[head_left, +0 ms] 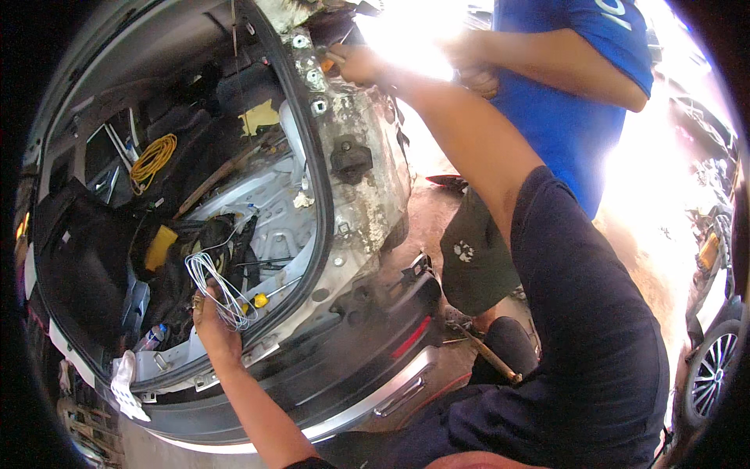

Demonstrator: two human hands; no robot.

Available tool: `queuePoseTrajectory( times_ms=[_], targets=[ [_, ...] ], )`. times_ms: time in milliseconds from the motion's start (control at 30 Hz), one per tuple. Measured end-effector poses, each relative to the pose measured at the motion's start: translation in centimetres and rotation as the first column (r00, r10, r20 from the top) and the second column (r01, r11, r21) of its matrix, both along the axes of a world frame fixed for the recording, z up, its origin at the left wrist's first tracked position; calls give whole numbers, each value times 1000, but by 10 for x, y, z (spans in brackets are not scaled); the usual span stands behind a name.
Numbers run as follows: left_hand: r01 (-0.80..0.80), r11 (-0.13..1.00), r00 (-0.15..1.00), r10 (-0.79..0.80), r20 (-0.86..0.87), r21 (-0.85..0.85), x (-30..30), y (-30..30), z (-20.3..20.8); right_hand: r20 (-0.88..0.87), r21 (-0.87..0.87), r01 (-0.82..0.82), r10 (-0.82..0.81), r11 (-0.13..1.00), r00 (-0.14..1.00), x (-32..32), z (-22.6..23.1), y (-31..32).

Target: The person uses a welding torch to heat and weld the rear trunk area of a white car. They hold the torch with both hands, directing the flame at specific points on the metal frame while a coworker assists by holding the trunk lid.

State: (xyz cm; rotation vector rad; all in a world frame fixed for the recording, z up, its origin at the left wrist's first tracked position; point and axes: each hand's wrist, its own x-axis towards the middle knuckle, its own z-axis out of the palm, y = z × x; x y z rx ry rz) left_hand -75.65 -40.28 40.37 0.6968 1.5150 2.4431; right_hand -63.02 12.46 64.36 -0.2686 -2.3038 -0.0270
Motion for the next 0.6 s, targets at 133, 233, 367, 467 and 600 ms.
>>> queuePoseTrajectory(
  times_ms=[133,233,367,467,600],
  targets=[
    [-55,996,998,57,39,-67,-5,-15,-6,253,-251,102,-37,963,967,2,17,-68],
    [-26,998,998,28,50,-49,-7,4,4,154,-132,160,-139,978,978,-2,24,-37],
    [-12,1000,997,15,77,-29,-9,-5,-2,114,9,183,-183,983,976,2,12,-53],
    [-20,999,997,24,78,-49,-7,-7,0,40,29,52,-53,998,998,12,2,-48],
    [-59,995,998,58,-8,-84,-2,-4,3,-35,-11,56,-57,998,998,6,-8,-34]
  ],
)
